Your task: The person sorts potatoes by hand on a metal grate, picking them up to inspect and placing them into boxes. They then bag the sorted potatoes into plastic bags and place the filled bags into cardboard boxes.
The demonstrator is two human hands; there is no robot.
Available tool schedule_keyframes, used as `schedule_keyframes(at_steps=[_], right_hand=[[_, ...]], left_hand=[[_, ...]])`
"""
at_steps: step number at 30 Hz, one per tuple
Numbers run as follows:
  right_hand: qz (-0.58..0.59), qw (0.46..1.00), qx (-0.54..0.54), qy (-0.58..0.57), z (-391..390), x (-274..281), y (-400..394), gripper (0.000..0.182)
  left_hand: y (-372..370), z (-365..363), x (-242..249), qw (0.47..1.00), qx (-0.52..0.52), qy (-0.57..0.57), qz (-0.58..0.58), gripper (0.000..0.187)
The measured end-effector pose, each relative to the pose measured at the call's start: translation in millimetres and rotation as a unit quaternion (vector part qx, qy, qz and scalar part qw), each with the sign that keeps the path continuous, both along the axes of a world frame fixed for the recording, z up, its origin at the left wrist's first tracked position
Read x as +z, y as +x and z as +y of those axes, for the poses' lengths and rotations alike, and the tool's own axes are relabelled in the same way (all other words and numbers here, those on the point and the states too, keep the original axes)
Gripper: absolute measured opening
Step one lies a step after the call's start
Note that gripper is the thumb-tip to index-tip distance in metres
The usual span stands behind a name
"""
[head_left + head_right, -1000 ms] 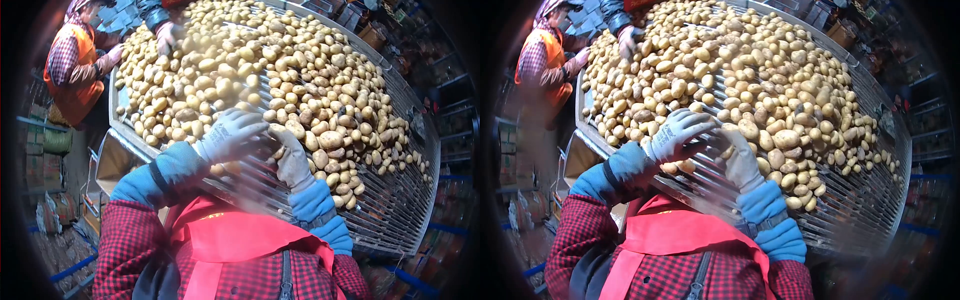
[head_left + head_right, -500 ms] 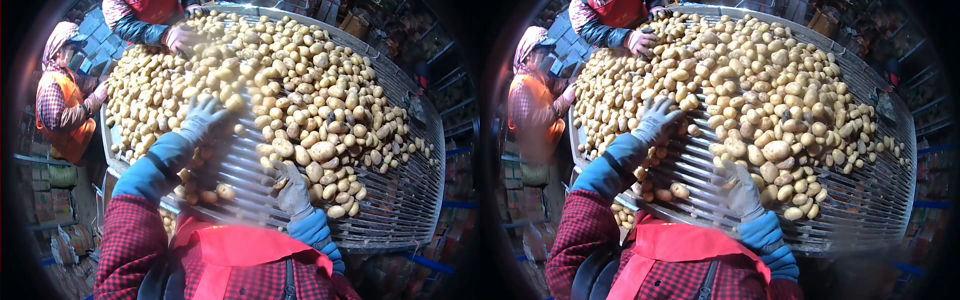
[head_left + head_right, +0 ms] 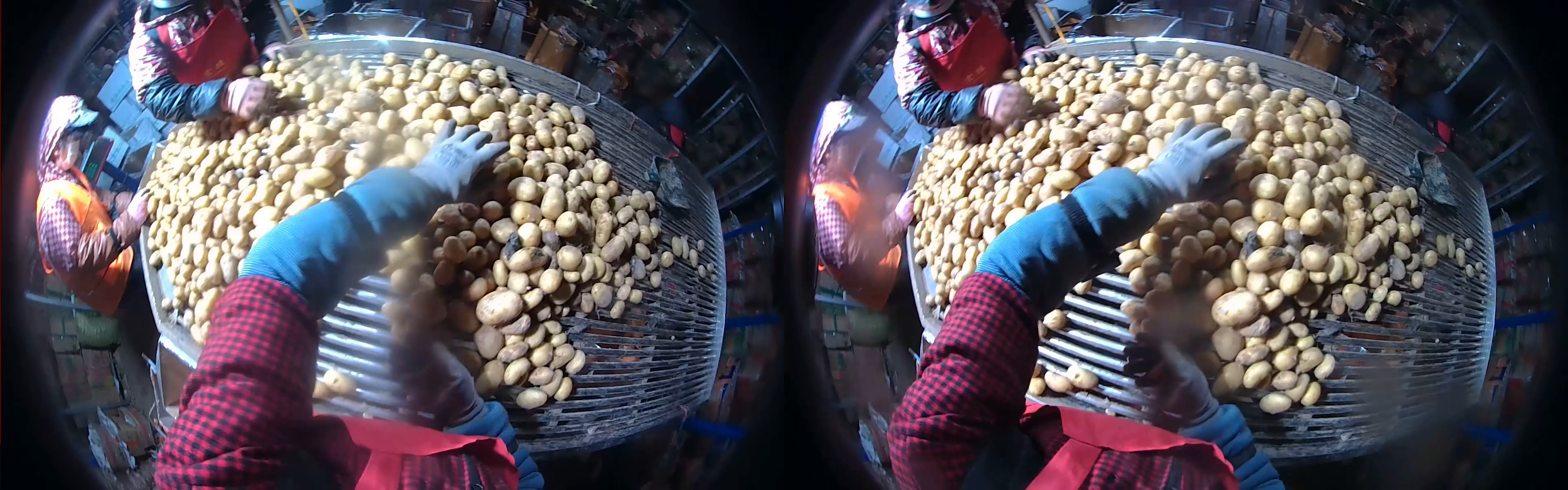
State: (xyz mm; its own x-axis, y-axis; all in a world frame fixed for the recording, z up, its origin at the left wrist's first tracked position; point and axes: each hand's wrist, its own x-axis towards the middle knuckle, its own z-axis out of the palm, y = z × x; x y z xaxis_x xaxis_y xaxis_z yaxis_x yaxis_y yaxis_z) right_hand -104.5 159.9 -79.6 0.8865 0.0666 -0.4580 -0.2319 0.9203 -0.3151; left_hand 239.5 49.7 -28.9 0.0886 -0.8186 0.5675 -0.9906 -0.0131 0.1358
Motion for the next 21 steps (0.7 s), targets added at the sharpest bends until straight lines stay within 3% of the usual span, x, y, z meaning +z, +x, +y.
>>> schedule_keyframes(at_steps=[2, 4, 5, 6, 8, 10, 12, 14, 15, 17, 18, 19, 21], right_hand=[[-0.004, 1.0, -0.023, -0.012, 6.1, 2.8, -0.4, 0.052], [-0.085, 0.985, -0.038, -0.145, 5.8, 9.3, 0.5, 0.053], [-0.04, 0.991, -0.018, -0.124, 2.7, 17.5, 1.8, 0.053], [0.003, 0.995, 0.003, -0.101, 0.4, 29.2, 6.9, 0.054], [0.008, 0.994, 0.027, -0.11, -0.4, 35.1, 7.2, 0.054], [0.059, 0.998, 0.034, 0.013, -6.3, 30.1, 9.0, 0.055], [-0.034, 0.95, 0.091, -0.297, -6.3, 46.9, 13.7, 0.054], [-0.11, 0.87, 0.116, -0.467, -3.0, 46.0, 13.2, 0.057], [-0.138, 0.85, 0.114, -0.496, -4.2, 30.5, 9.2, 0.06], [-0.03, 0.991, 0.066, -0.109, 0.9, 31.2, 9.7, 0.068], [0.052, 0.996, 0.013, 0.065, 3.5, 31.6, 10.0, 0.072], [0.034, 0.998, 0.058, 0.008, 0.2, 26.0, 12.0, 0.072], [0.018, 0.99, 0.108, -0.092, -3.9, 21.8, 15.6, 0.072]], left_hand=[[12.5, -46.4, -11.2, 0.997, 0.055, 0.041, 0.033, 0.05], [28.8, -58.8, -9.6, 0.987, 0.087, 0.13, 0.046, 0.046], [33.7, -64.6, -18.2, 0.989, 0.115, 0.087, 0.02, 0.044], [32.0, -64.4, -10.2, 0.977, 0.133, 0.161, 0.045, 0.046], [32.3, -61.0, -15.2, 0.968, 0.155, 0.182, 0.074, 0.045], [37.4, -47.3, -19.8, 0.969, 0.148, 0.195, 0.039, 0.044], [36.2, -25.8, -18.0, 0.969, 0.141, 0.201, 0.017, 0.042], [27.8, -0.4, -6.9, 0.971, 0.132, 0.201, 0.011, 0.04], [29.0, 5.9, -24.9, 0.981, 0.132, 0.142, 0.019, 0.037], [22.3, 27.2, -29.3, 0.977, 0.157, 0.144, 0.002, 0.035], [19.2, 39.2, -24.8, 0.975, 0.168, 0.145, -0.007, 0.034], [20.9, 50.7, -17.4, 0.965, 0.162, 0.206, 0.028, 0.034], [23.3, 70.3, -20.5, 0.959, 0.203, 0.2, -0.008, 0.034]])
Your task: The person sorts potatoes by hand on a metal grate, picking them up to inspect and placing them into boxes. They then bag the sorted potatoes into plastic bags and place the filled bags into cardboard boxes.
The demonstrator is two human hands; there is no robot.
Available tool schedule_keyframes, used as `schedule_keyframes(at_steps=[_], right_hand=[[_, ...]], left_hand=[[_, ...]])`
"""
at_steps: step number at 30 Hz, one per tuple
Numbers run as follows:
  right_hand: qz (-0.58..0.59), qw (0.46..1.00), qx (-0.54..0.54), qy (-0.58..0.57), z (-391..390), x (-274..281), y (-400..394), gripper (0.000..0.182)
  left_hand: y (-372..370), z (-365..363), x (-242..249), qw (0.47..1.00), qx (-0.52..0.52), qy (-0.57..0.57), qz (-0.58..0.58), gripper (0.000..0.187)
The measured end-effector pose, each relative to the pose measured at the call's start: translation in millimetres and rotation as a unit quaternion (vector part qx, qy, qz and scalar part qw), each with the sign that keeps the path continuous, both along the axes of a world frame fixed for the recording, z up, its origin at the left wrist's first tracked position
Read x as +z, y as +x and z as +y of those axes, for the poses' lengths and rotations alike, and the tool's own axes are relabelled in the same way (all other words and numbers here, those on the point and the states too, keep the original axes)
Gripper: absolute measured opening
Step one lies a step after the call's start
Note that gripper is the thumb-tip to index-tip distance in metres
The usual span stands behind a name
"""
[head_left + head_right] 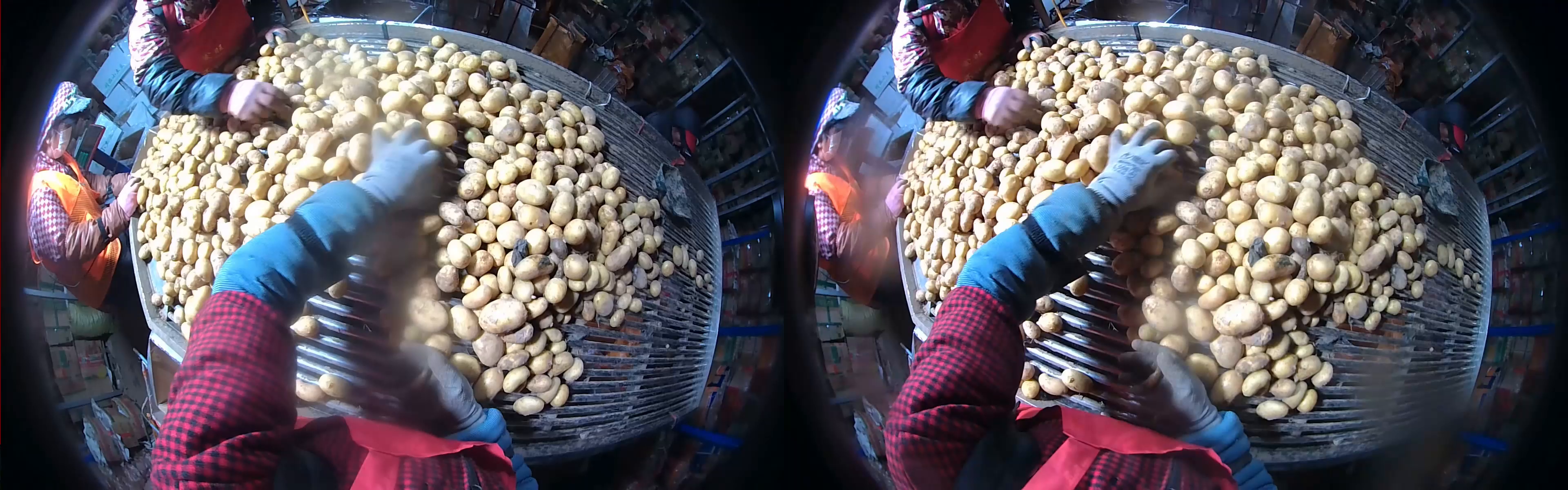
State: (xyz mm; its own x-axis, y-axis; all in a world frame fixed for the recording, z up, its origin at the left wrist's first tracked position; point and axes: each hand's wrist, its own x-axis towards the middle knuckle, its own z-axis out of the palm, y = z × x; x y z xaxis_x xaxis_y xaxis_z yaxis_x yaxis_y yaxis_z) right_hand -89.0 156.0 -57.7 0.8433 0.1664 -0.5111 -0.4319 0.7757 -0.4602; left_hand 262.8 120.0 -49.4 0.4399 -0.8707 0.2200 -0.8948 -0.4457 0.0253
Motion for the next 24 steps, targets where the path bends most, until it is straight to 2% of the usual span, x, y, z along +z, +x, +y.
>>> schedule_keyframes(at_steps=[2, 3, 4, 8, 10, 12, 13, 15, 17, 19, 21, 22, 24], right_hand=[[0.017, 0.997, -0.02, -0.074, -0.5, 7.1, 1.7, 0.07], [0.014, 0.997, -0.033, -0.07, 0.2, 5.0, 0.2, 0.068], [0.012, 0.997, -0.046, -0.065, 1.0, 2.9, -1.2, 0.066], [-0.022, 0.992, -0.043, -0.119, -1.9, 8.6, -2.8, 0.065], [-0.011, 0.996, -0.053, -0.073, -1.3, 5.4, -3.5, 0.063], [0.002, 0.999, -0.05, -0.012, -2.3, -8.6, -4.1, 0.058], [-0.003, 0.999, -0.048, -0.012, -2.3, -12.7, -6.3, 0.058], [-0.017, 0.999, -0.043, -0.014, -1.3, -18.6, -6.4, 0.056], [-0.02, 0.998, -0.059, 0.012, -1.9, -20.5, -6.6, 0.056], [-0.011, 0.994, -0.095, 0.049, 1.2, -13.2, -7.5, 0.056], [-0.003, 0.996, -0.089, 0.015, 1.6, -7.2, -4.6, 0.056], [-0.001, 0.996, -0.088, 0.008, 1.6, -4.8, -4.8, 0.056], [-0.003, 0.997, -0.078, -0.017, 1.6, -1.7, -3.1, 0.056]], left_hand=[[2.4, 25.2, -0.7, 0.999, 0.001, -0.049, -0.008, 0.04], [4.7, 35.6, -1.0, 0.996, -0.013, -0.082, -0.022, 0.044], [6.4, 41.4, -3.7, 0.997, -0.002, -0.065, -0.043, 0.052], [20.4, 57.3, -18.5, 0.996, 0.01, -0.055, -0.065, 0.052], [28.0, 69.0, -14.2, 0.997, 0.058, -0.015, -0.049, 0.046], [29.4, 81.9, 18.3, 0.991, 0.111, 0.072, -0.023, 0.042], [43.5, 95.6, 8.6, 0.993, 0.087, -0.005, -0.074, 0.046], [62.7, 117.3, 3.8, 0.984, 0.149, -0.048, -0.085, 0.042], [80.1, 138.3, 11.1, 0.973, 0.227, 0.004, -0.041, 0.042], [103.4, 161.6, 4.0, 0.964, 0.244, 0.024, -0.104, 0.042], [112.2, 182.2, 14.1, 0.966, 0.257, -0.005, -0.023, 0.053], [109.5, 185.6, 24.1, 0.956, 0.292, 0.03, -0.001, 0.054], [105.1, 179.1, 27.1, 0.937, 0.331, 0.084, -0.078, 0.054]])
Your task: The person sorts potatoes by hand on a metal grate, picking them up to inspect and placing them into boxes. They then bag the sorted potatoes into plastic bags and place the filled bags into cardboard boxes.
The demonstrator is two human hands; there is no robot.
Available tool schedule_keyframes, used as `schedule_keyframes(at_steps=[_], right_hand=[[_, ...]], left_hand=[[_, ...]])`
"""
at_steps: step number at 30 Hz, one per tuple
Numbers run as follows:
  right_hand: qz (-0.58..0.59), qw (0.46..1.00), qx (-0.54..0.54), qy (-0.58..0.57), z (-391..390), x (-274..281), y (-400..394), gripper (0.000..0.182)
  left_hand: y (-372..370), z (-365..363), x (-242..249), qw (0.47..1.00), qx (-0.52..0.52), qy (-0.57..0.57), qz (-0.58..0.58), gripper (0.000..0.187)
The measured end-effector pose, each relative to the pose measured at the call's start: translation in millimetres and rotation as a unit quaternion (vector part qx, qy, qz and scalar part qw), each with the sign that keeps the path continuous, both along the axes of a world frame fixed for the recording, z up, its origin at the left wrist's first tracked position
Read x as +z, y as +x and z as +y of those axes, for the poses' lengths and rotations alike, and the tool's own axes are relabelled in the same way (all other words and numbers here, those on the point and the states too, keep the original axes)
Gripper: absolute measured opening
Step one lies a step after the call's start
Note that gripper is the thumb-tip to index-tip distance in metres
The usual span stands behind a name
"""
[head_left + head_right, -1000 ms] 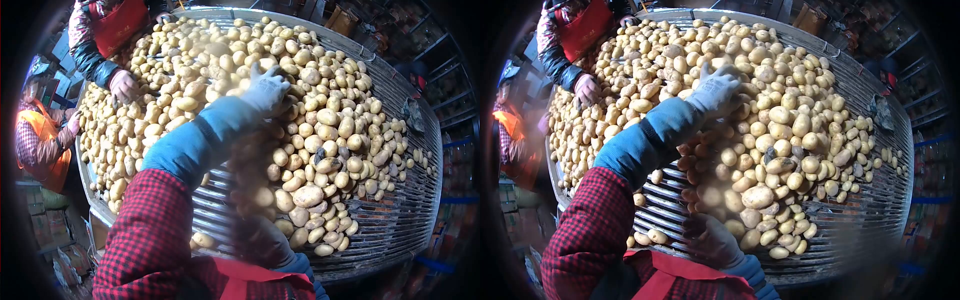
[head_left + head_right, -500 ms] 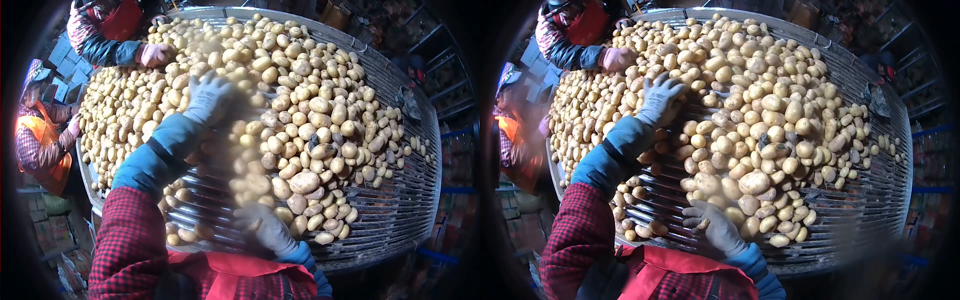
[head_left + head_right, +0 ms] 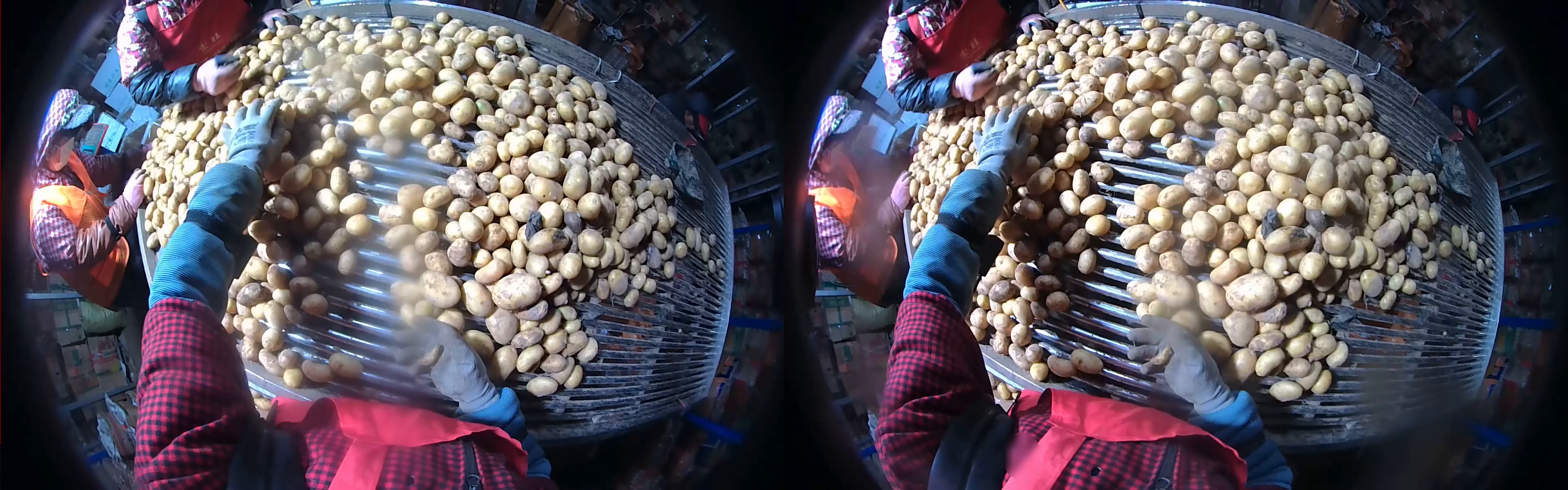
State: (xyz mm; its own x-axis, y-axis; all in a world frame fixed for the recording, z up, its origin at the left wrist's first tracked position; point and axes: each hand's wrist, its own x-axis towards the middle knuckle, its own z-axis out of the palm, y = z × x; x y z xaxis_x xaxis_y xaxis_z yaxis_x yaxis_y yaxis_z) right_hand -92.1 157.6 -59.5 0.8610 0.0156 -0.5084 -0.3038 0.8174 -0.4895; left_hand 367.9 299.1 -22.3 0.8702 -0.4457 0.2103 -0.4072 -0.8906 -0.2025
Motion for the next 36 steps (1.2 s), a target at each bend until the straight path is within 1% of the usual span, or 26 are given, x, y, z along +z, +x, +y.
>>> schedule_keyframes(at_steps=[1, 2, 3, 4, 5, 6, 7, 8, 9, 11, 12, 13, 14, 15, 16, 18, 21, 22, 23, 24, 25, 26, 29, 32, 34, 36], right_hand=[[-0.003, 1.0, 0.007, -0.019, 0.4, 0.8, 1.5, 0.056], [-0.004, 0.999, 0.011, -0.04, 0.1, 0.7, 2.6, 0.056], [-0.005, 0.999, 0.016, -0.045, 0.1, -0.4, 3.5, 0.056], [-0.003, 0.999, 0.022, -0.05, 0.8, -1.8, 4.2, 0.056], [0.0, 0.998, 0.029, -0.055, 1.1, -2.8, 4.3, 0.056], [0.038, 0.997, 0.03, 0.057, 1.9, -3.4, 3.9, 0.056], [-0.011, 0.997, 0.059, -0.045, -1.1, 2.9, 3.1, 0.056], [-0.053, 0.984, 0.079, -0.15, -4.1, 9.1, 2.4, 0.057], [-0.044, 0.991, 0.061, -0.107, -3.5, 10.8, 1.2, 0.057], [-0.026, 0.999, 0.021, -0.02, -2.5, 14.0, -1.0, 0.058], [-0.05, 0.997, 0.013, -0.05, -2.7, 16.5, -1.2, 0.058], [-0.055, 0.997, 0.011, -0.061, -2.9, 16.3, -1.4, 0.058], [-0.06, 0.996, 0.009, -0.073, -3.0, 16.4, -1.8, 0.058], [-0.064, 0.994, 0.006, -0.084, -2.8, 16.9, -2.5, 0.059], [-0.027, 0.997, 0.021, -0.072, -4.4, 19.5, -0.7, 0.059], [-0.023, 0.998, 0.03, -0.051, -2.1, 13.7, -2.9, 0.061], [-0.042, 0.996, 0.035, -0.064, -1.6, 8.6, -5.2, 0.061], [-0.044, 0.997, 0.036, -0.058, -1.9, 4.3, -6.3, 0.061], [-0.046, 0.997, 0.037, -0.052, -2.2, 0.3, -7.3, 0.06], [-0.027, 0.999, 0.026, 0.023, -0.6, -6.1, -8.5, 0.06], [-0.017, 0.999, 0.025, 0.042, 0.6, -5.9, -8.4, 0.06], [-0.006, 0.998, 0.022, 0.061, 1.7, -5.8, -8.2, 0.06], [0.0, 0.999, 0.036, -0.023, -2.2, 12.7, -3.7, 0.062], [-0.02, 1.0, 0.022, -0.006, -1.3, 17.8, -2.6, 0.063], [-0.013, 0.995, 0.063, -0.076, -4.5, 13.6, 2.4, 0.062], [-0.02, 0.992, 0.073, -0.1, -4.9, 2.6, -0.3, 0.062]], left_hand=[[0.7, -6.2, 1.3, 0.999, 0.018, 0.037, -0.031, 0.055], [7.5, -15.5, -8.7, 0.996, -0.046, -0.005, -0.073, 0.057], [11.8, -33.8, -15.8, 0.985, -0.144, -0.057, -0.077, 0.058], [-9.6, -65.1, -9.8, 0.958, -0.24, -0.111, -0.108, 0.061], [-26.4, -97.7, -2.4, 0.934, -0.318, -0.16, 0.011, 0.062], [-38.3, -132.1, -11.0, 0.913, -0.378, -0.152, -0.02, 0.063], [-63.4, -167.1, -1.8, 0.906, -0.403, -0.13, 0.006, 0.062], [-76.5, -196.8, -3.3, 0.884, -0.447, -0.139, -0.006, 0.061], [-78.8, -227.0, -16.9, 0.872, -0.465, -0.152, 0.019, 0.058], [-77.7, -271.5, -43.4, 0.882, -0.454, -0.128, -0.004, 0.055], [-75.1, -284.6, -61.5, 0.9, -0.412, -0.144, -0.005, 0.05], [-68.6, -286.7, -58.8, 0.907, -0.394, -0.146, -0.004, 0.046], [-57.8, -283.9, -58.1, 0.916, -0.389, -0.1, -0.017, 0.046], [-49.0, -273.7, -59.6, 0.924, -0.379, -0.05, -0.029, 0.046], [-44.9, -260.4, -58.7, 0.922, -0.376, -0.067, -0.058, 0.046], [-30.1, -236.7, -55.1, 0.907, -0.393, -0.104, -0.112, 0.043], [-15.0, -217.4, -49.2, 0.947, -0.307, -0.043, -0.082, 0.036], [-15.4, -208.1, -38.9, 0.953, -0.295, -0.051, -0.036, 0.051], [-17.1, -199.4, -28.5, 0.962, -0.267, -0.045, -0.025, 0.052], [-18.5, -189.1, -18.4, 0.97, -0.239, -0.036, -0.014, 0.052], [-15.9, -177.8, -12.7, 0.977, -0.209, -0.027, -0.004, 0.053], [-1.4, -161.0, -22.5, 0.974, -0.226, -0.027, -0.019, 0.053], [20.7, -129.6, -44.7, 0.979, -0.182, -0.088, -0.019, 0.053], [14.0, -104.9, -31.9, 0.987, -0.127, -0.094, 0.025, 0.049], [17.2, -90.1, -27.4, 0.989, -0.102, -0.095, 0.038, 0.047], [32.9, -55.3, -41.4, 0.991, -0.101, -0.086, 0.036, 0.045]])
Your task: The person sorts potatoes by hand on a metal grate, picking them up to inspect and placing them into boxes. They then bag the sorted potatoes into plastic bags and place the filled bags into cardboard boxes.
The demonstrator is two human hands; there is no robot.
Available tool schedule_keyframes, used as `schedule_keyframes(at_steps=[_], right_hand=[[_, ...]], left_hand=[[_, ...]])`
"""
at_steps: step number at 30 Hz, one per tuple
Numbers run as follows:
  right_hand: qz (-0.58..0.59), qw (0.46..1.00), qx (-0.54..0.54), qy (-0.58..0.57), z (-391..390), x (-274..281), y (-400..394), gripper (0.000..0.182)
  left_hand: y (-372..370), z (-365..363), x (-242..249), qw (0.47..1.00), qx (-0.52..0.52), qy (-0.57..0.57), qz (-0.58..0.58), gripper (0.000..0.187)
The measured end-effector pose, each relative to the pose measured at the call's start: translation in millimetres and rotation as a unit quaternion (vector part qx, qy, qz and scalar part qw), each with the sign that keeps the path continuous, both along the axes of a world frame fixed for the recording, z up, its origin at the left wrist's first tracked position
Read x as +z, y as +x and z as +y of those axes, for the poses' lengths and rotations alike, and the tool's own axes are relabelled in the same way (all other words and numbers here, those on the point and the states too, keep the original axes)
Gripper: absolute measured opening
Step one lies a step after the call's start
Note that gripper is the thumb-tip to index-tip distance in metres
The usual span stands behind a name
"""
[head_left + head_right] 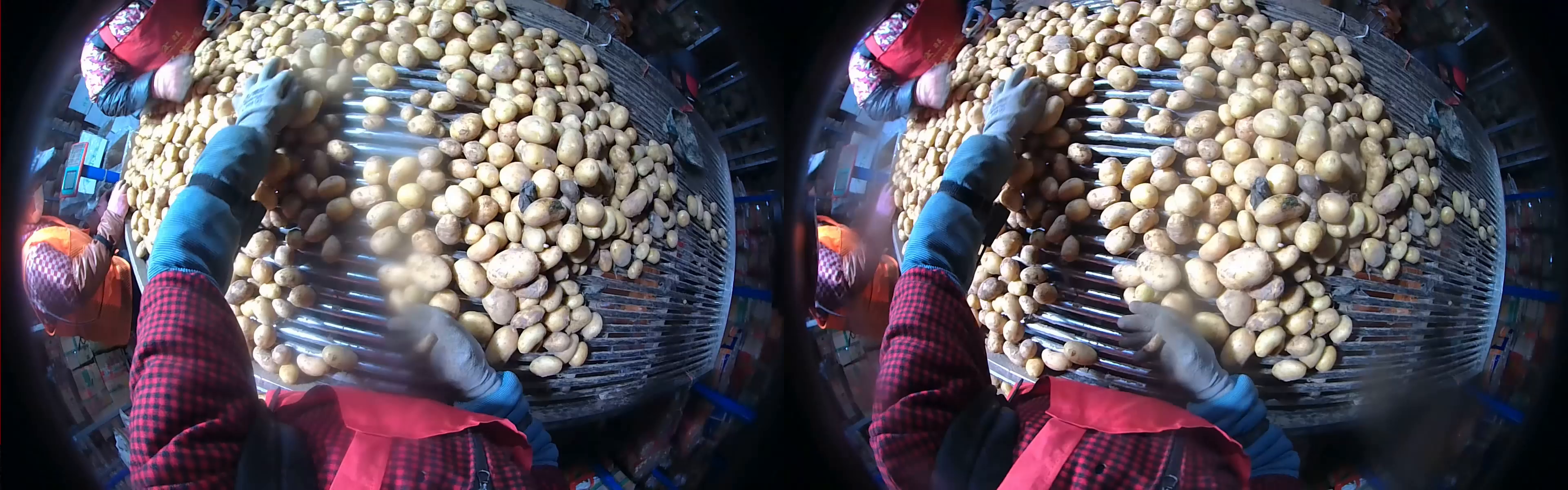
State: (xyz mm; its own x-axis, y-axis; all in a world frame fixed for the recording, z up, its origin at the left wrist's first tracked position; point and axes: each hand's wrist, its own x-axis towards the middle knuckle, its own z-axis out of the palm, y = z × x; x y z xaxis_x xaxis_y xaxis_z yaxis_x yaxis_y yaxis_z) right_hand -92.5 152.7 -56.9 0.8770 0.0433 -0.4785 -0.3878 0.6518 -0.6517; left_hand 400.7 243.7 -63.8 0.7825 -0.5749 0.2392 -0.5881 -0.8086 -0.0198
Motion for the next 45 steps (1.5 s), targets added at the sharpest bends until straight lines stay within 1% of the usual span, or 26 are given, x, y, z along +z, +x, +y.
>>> schedule_keyframes(at_steps=[3, 5, 6, 7, 9, 11, 13, 14, 17, 18, 19, 20, 21, 22, 23, 25, 27, 29, 31, 33, 34, 35, 38, 40, 43, 45], right_hand=[[-0.019, 0.998, -0.035, 0.056, 5.4, -15.7, -4.8, 0.061], [-0.004, 0.991, -0.072, 0.109, 5.1, -11.7, -4.7, 0.061], [-0.003, 0.996, -0.055, 0.07, 2.0, -5.1, -3.4, 0.059], [-0.025, 0.997, -0.053, 0.056, 0.9, -4.7, -4.6, 0.058], [-0.052, 0.997, -0.049, 0.017, 2.5, -3.2, -5.9, 0.055], [-0.063, 0.996, -0.046, -0.04, 4.8, 0.8, -5.6, 0.051], [-0.053, 0.995, -0.052, -0.06, 7.0, 1.7, -6.1, 0.05], [-0.056, 0.995, -0.053, -0.07, 7.6, 1.4, -6.4, 0.05], [-0.031, 0.997, -0.074, -0.022, 9.5, -1.1, -4.6, 0.052], [-0.017, 0.996, -0.083, 0.002, 10.1, -2.3, -3.5, 0.053], [-0.005, 0.996, -0.089, 0.017, 10.4, -3.8, -3.4, 0.054], [0.008, 0.995, -0.093, 0.031, 10.9, -3.6, -2.6, 0.055], [0.004, 0.995, -0.091, 0.025, 11.7, -1.3, -1.5, 0.056], [0.001, 0.996, -0.09, 0.019, 11.9, 1.8, -1.2, 0.057], [0.001, 0.995, -0.091, 0.031, 11.3, 3.3, -1.6, 0.058], [0.005, 0.993, -0.093, 0.073, 9.6, 2.1, -1.9, 0.059], [0.003, 0.991, -0.1, 0.092, 7.4, -2.9, -1.4, 0.06], [-0.004, 0.992, -0.103, 0.074, 9.6, -6.4, -2.2, 0.06], [0.035, 0.989, -0.107, 0.096, 9.3, 5.0, 3.5, 0.06], [0.033, 0.991, -0.115, 0.063, 10.8, 8.8, 6.2, 0.062], [0.026, 0.99, -0.117, 0.07, 9.8, 5.9, 6.7, 0.066], [0.001, 0.986, -0.134, 0.1, 10.8, 5.6, 4.0, 0.068], [-0.062, 0.973, -0.164, 0.151, 13.4, 2.6, 3.2, 0.072], [-0.1, 0.974, -0.123, 0.159, 10.7, -0.7, -1.4, 0.071], [-0.083, 0.988, -0.119, 0.061, 16.7, 0.9, -0.7, 0.069], [-0.056, 0.986, -0.133, 0.08, 16.9, -2.2, 1.9, 0.067]], left_hand=[[-31.5, 29.6, 14.2, 0.996, 0.01, 0.06, -0.058, 0.04], [-12.8, 58.9, -15.3, 0.992, -0.058, 0.0, -0.112, 0.04], [-36.0, 62.1, -3.1, 0.994, -0.029, 0.003, -0.109, 0.038], [-36.9, 77.1, -6.2, 0.988, -0.075, -0.029, -0.134, 0.039], [-56.6, 100.5, -9.4, 0.99, -0.035, -0.008, -0.134, 0.041], [-75.9, 123.4, -5.3, 0.994, 0.008, 0.017, -0.104, 0.043], [-85.5, 154.0, -3.1, 0.999, 0.02, -0.047, 0.009, 0.044], [-91.3, 165.1, -1.8, 0.999, 0.053, -0.001, 0.004, 0.044], [-118.5, 175.2, -0.7, 0.996, 0.064, -0.019, -0.066, 0.039], [-160.6, 152.3, 15.5, 0.988, -0.074, -0.073, -0.117, 0.038], [-181.4, 135.7, 27.7, 0.983, -0.143, -0.113, -0.021, 0.043], [-199.2, 122.9, 29.6, 0.964, -0.238, -0.11, -0.038, 0.049], [-226.1, 104.8, 38.5, 0.963, -0.248, -0.067, 0.079, 0.057], [-242.8, 96.9, 23.9, 0.95, -0.302, -0.063, 0.039, 0.059], [-257.2, 89.2, 29.0, 0.928, -0.359, -0.025, 0.1, 0.059], [-274.6, 89.3, 17.6, 0.922, -0.376, 0.016, 0.094, 0.059], [-276.1, 109.2, 9.1, 0.921, -0.362, -0.014, 0.14, 0.053], [-288.4, 137.3, 19.7, 0.937, -0.324, 0.036, 0.125, 0.051], [-288.2, 165.3, 32.1, 0.93, -0.335, 0.05, 0.144, 0.049], [-291.8, 185.9, 31.6, 0.94, -0.32, 0.038, 0.111, 0.043], [-295.8, 184.2, 35.4, 0.948, -0.283, 0.017, 0.143, 0.04], [-307.0, 177.7, 40.3, 0.96, -0.246, -0.042, 0.129, 0.039], [-328.2, 147.3, 52.4, 0.942, -0.281, -0.139, 0.118, 0.046], [-348.6, 120.3, 55.3, 0.927, -0.312, -0.17, 0.119, 0.048], [-371.4, 90.3, 57.2, 0.91, -0.344, -0.173, 0.15, 0.048], [-367.1, 87.3, 54.0, 0.863, -0.441, -0.176, 0.173, 0.045]])
